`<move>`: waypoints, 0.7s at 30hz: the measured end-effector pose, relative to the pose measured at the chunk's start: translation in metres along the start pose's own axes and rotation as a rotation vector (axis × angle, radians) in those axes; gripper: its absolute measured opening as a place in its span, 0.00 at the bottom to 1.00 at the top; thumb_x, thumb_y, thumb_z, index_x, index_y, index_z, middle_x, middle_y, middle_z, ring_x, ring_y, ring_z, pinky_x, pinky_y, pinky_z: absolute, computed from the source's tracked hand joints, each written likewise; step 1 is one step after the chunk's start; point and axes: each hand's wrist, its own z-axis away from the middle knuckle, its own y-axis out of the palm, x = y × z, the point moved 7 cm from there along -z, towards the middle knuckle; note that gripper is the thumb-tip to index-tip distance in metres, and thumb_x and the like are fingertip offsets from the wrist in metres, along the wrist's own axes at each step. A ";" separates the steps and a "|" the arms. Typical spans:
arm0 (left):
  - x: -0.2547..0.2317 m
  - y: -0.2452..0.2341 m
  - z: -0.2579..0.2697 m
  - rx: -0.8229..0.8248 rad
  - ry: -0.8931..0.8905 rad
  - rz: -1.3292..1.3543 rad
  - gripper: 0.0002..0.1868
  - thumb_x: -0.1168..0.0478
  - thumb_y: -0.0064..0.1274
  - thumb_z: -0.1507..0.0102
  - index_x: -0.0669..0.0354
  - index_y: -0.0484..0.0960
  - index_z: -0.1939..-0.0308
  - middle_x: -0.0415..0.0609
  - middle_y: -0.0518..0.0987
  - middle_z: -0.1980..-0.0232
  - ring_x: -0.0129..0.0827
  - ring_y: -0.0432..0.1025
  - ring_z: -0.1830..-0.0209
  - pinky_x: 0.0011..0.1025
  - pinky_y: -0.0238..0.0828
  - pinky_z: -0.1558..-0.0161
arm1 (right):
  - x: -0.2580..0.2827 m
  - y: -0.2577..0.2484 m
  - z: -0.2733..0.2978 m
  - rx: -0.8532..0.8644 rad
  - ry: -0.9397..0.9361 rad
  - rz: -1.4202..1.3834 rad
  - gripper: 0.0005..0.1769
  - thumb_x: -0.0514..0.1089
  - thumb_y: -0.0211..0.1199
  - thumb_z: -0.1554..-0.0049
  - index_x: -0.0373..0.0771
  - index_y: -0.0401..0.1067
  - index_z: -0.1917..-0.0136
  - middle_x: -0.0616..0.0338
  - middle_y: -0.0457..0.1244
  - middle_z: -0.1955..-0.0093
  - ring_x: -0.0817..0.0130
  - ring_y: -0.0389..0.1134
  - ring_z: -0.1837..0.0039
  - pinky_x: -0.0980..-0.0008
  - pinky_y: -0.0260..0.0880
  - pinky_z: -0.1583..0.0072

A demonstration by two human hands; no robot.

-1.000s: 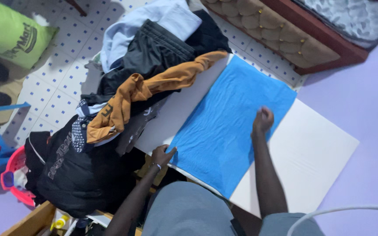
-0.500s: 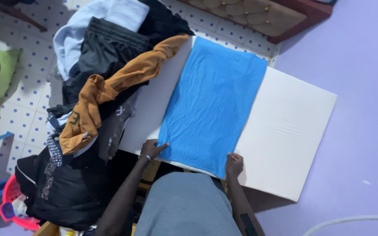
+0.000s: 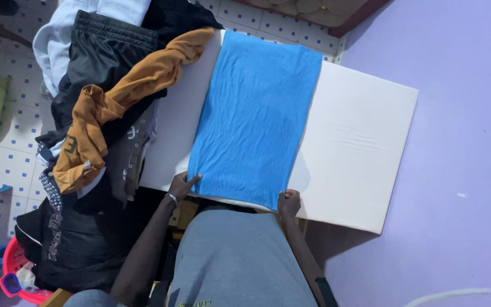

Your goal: The person spreads a blue t-shirt on a table, smoothes the fabric with their hands, and folds the sides toward the center to create a rectangle.

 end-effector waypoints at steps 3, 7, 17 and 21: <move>-0.006 -0.001 0.000 -0.070 0.066 -0.070 0.25 0.42 0.62 0.39 0.63 0.86 0.58 0.41 0.80 0.69 0.22 0.70 0.70 0.28 0.70 0.66 | -0.007 0.004 -0.001 0.065 0.045 -0.016 0.14 0.48 0.70 0.47 0.38 0.74 0.52 0.54 0.69 0.57 0.58 0.72 0.51 0.58 0.71 0.45; -0.011 -0.002 -0.001 -0.095 0.133 -0.102 0.25 0.44 0.62 0.39 0.66 0.86 0.60 0.42 0.78 0.71 0.23 0.68 0.72 0.28 0.68 0.68 | -0.011 0.002 -0.001 0.106 -0.020 -0.108 0.17 0.50 0.65 0.42 0.35 0.69 0.48 0.52 0.67 0.58 0.60 0.70 0.54 0.58 0.71 0.47; -0.014 -0.001 0.001 -0.094 0.189 -0.094 0.23 0.45 0.61 0.37 0.66 0.86 0.61 0.40 0.78 0.72 0.21 0.67 0.73 0.28 0.67 0.69 | -0.018 -0.005 0.011 0.232 -0.124 -0.376 0.24 0.51 0.66 0.40 0.30 0.70 0.41 0.60 0.68 0.54 0.76 0.68 0.53 0.69 0.69 0.51; -0.011 -0.002 0.004 -0.076 0.184 -0.009 0.21 0.47 0.61 0.38 0.64 0.86 0.58 0.39 0.81 0.69 0.20 0.69 0.71 0.26 0.68 0.68 | -0.034 -0.005 0.018 0.351 0.044 -0.562 0.22 0.50 0.69 0.41 0.29 0.77 0.44 0.63 0.67 0.59 0.78 0.62 0.59 0.73 0.65 0.56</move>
